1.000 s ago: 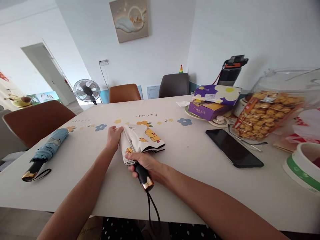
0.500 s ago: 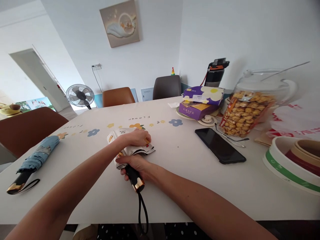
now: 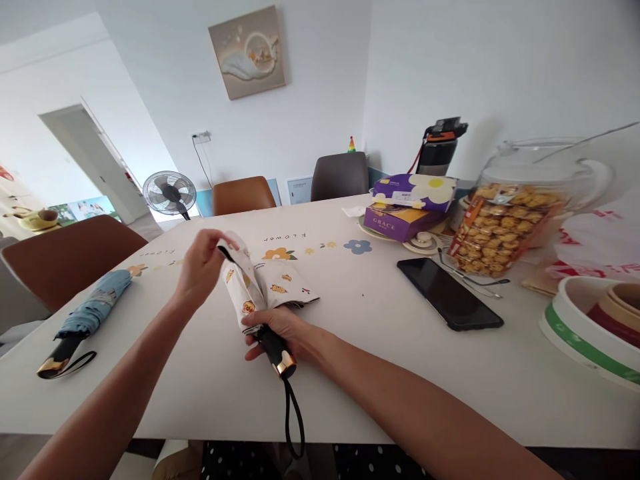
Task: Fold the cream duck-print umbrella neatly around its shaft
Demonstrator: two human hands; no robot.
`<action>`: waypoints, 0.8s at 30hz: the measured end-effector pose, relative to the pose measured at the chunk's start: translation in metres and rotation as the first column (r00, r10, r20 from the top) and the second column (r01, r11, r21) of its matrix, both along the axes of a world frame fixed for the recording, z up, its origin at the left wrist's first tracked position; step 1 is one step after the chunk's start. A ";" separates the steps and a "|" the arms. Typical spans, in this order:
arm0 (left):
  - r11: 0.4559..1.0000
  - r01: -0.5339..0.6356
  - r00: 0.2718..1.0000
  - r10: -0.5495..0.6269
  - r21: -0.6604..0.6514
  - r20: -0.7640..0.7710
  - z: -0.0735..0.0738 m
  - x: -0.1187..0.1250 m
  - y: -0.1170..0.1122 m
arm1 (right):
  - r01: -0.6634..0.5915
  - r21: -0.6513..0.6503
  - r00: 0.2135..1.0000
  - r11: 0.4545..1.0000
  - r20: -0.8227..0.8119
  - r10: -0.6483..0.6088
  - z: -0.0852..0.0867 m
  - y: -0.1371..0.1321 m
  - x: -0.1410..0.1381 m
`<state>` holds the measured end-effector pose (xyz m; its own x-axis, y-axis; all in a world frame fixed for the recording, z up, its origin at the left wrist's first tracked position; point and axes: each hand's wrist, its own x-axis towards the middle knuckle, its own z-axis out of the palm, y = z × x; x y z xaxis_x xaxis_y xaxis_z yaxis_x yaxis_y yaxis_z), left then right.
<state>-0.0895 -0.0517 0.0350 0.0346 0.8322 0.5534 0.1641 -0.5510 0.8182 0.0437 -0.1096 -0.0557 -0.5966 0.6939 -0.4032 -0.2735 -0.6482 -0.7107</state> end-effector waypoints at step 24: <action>0.962 -0.014 0.989 -0.027 -0.274 -0.146 -0.083 -0.109 -0.029 | 0.232 -0.017 0.970 0.973 -0.067 -0.232 0.007 0.001 0.008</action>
